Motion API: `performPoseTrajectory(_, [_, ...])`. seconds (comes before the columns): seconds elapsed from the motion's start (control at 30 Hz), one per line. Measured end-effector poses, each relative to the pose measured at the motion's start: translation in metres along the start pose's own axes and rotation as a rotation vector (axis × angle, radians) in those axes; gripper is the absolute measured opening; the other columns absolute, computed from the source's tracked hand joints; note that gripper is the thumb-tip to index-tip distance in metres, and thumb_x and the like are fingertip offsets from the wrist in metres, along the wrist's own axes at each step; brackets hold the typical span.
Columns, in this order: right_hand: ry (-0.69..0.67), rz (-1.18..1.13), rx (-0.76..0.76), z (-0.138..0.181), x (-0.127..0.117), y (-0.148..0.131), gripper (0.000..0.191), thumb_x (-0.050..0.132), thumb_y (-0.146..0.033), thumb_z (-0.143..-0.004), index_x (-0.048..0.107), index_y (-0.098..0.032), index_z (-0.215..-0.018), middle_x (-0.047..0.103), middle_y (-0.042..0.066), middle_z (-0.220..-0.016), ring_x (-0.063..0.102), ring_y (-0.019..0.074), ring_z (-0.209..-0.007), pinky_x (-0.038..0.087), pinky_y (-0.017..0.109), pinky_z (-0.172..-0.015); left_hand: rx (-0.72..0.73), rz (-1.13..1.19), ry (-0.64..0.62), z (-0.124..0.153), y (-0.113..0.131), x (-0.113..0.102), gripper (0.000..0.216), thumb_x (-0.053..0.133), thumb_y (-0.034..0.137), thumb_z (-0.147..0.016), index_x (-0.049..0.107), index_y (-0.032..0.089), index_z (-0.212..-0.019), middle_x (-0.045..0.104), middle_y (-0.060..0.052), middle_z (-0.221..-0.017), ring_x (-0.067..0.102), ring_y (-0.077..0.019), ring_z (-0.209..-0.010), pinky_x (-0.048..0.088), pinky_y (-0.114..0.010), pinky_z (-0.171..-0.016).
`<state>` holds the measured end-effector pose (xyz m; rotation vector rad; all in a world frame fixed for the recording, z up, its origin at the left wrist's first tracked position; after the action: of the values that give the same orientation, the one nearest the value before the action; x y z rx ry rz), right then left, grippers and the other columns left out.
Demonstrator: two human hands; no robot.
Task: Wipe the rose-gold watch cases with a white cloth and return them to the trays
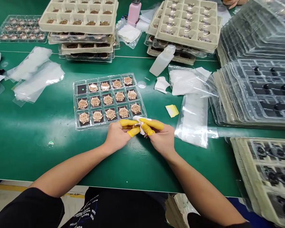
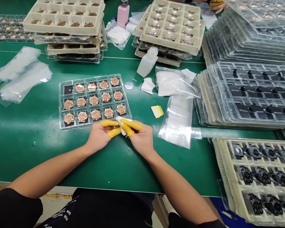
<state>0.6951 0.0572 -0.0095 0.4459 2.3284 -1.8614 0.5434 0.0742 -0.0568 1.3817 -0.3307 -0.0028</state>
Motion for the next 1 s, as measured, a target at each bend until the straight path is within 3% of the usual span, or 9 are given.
performPoseTrajectory(0.13, [0.043, 0.448, -0.333, 0.008, 0.0, -0.029, 0.022, 0.061, -0.016, -0.084, 0.081, -0.023, -0.088, 0.073, 0.001, -0.07, 0.062, 0.0128, -0.059, 0.044, 0.025, -0.053, 0.05, -0.196, 0.007, 0.007, 0.005, 0.001, 0.019, 0.078, 0.023, -0.075, 0.081, 0.019, -0.094, 0.081, -0.005, -0.095, 0.076, -0.021, -0.087, 0.063, -0.036, -0.087])
performPoseTrajectory(0.23, [0.157, 0.714, -0.446, 0.006, -0.008, -0.039, 0.025, 0.057, -0.01, -0.075, 0.078, -0.022, -0.077, 0.07, 0.0, -0.064, 0.057, 0.0124, -0.055, 0.036, 0.027, -0.051, -0.064, -0.082, -0.016, 0.002, -0.003, 0.003, 0.023, 0.081, 0.024, -0.073, 0.079, 0.018, -0.095, 0.081, -0.006, -0.096, 0.076, -0.0211, -0.089, 0.063, -0.036, -0.088])
performPoseTrajectory(0.33, [0.283, 0.556, -0.284, -0.009, -0.036, -0.026, 0.021, 0.057, -0.016, -0.083, 0.078, -0.021, -0.082, 0.072, 0.002, -0.072, 0.06, 0.0139, -0.063, 0.042, 0.027, -0.057, -0.232, 0.122, -0.012, -0.004, -0.011, 0.003, 0.037, 0.088, 0.027, -0.067, 0.073, 0.016, -0.099, 0.079, -0.006, -0.087, 0.077, -0.0206, -0.081, 0.065, -0.037, -0.081])
performPoseTrajectory(0.4, [0.372, 0.388, -0.13, -0.016, -0.057, -0.009, 0.019, 0.061, -0.028, -0.09, 0.078, -0.021, -0.089, 0.071, 0.002, -0.076, 0.059, 0.0144, -0.065, 0.047, 0.029, -0.063, -0.29, 0.207, -0.005, -0.006, -0.011, 0.001, 0.051, 0.09, 0.027, -0.065, 0.067, 0.016, -0.109, 0.076, -0.003, -0.08, 0.077, -0.0203, -0.076, 0.065, -0.037, -0.077])
performPoseTrajectory(0.47, [0.406, 0.345, -0.068, -0.019, -0.069, 0.001, 0.024, 0.067, -0.042, -0.089, 0.079, -0.022, -0.092, 0.069, 0.003, -0.077, 0.06, 0.0165, -0.07, 0.051, 0.033, -0.07, -0.311, 0.246, -0.017, -0.007, -0.009, 0.001, 0.06, 0.092, 0.026, -0.064, 0.063, 0.018, -0.115, 0.075, -0.001, -0.078, 0.077, -0.0199, -0.075, 0.065, -0.037, -0.076])
performPoseTrajectory(0.63, [0.317, 0.37, -0.123, -0.019, -0.063, 0.0, 0.027, 0.069, -0.049, -0.087, 0.079, -0.025, -0.094, 0.071, 0.006, -0.086, 0.064, 0.0238, -0.094, 0.053, 0.044, -0.091, -0.311, 0.253, -0.042, -0.006, -0.008, 0.005, 0.055, 0.092, 0.025, -0.064, 0.064, 0.018, -0.111, 0.074, -0.003, -0.083, 0.076, -0.0178, -0.074, 0.064, -0.034, -0.077])
performPoseTrajectory(0.77, [0.269, 0.264, -0.005, -0.021, -0.062, 0.011, 0.027, 0.068, -0.045, -0.086, 0.079, -0.024, -0.099, 0.076, 0.006, -0.097, 0.067, 0.0242, -0.097, 0.05, 0.048, -0.099, -0.293, 0.186, -0.089, -0.005, 0.006, 0.005, 0.044, 0.088, 0.028, -0.069, 0.066, 0.017, -0.106, 0.074, -0.005, -0.086, 0.076, -0.0183, -0.076, 0.063, -0.033, -0.074])
performPoseTrajectory(0.87, [0.205, 0.196, 0.198, -0.027, -0.064, 0.034, 0.027, 0.071, -0.041, -0.079, 0.08, -0.022, -0.095, 0.077, 0.007, -0.094, 0.069, 0.0256, -0.094, 0.054, 0.046, -0.093, -0.15, -0.024, -0.019, -0.021, 0.042, -0.027, 0.028, 0.083, 0.027, -0.074, 0.07, 0.016, -0.096, 0.075, -0.007, -0.09, 0.074, -0.0183, -0.077, 0.062, -0.032, -0.068])
performPoseTrajectory(1.0, [0.123, 0.175, 0.385, -0.03, -0.064, 0.054, 0.027, 0.073, -0.033, -0.07, 0.081, -0.021, -0.093, 0.078, 0.006, -0.092, 0.069, 0.0258, -0.091, 0.055, 0.044, -0.09, 0.082, -0.395, 0.394, -0.058, 0.108, -0.13, 0.017, 0.076, 0.017, -0.077, 0.07, 0.015, -0.094, 0.075, -0.008, -0.089, 0.071, -0.0171, -0.079, 0.059, -0.027, -0.067])
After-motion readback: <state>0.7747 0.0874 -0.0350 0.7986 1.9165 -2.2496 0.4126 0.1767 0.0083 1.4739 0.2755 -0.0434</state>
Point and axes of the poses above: each hand's wrist, its own z-axis away from the middle knuckle, its own x-axis out of the palm, y = z × x, the point moved 10 cm from there along -z, towards the middle knuckle
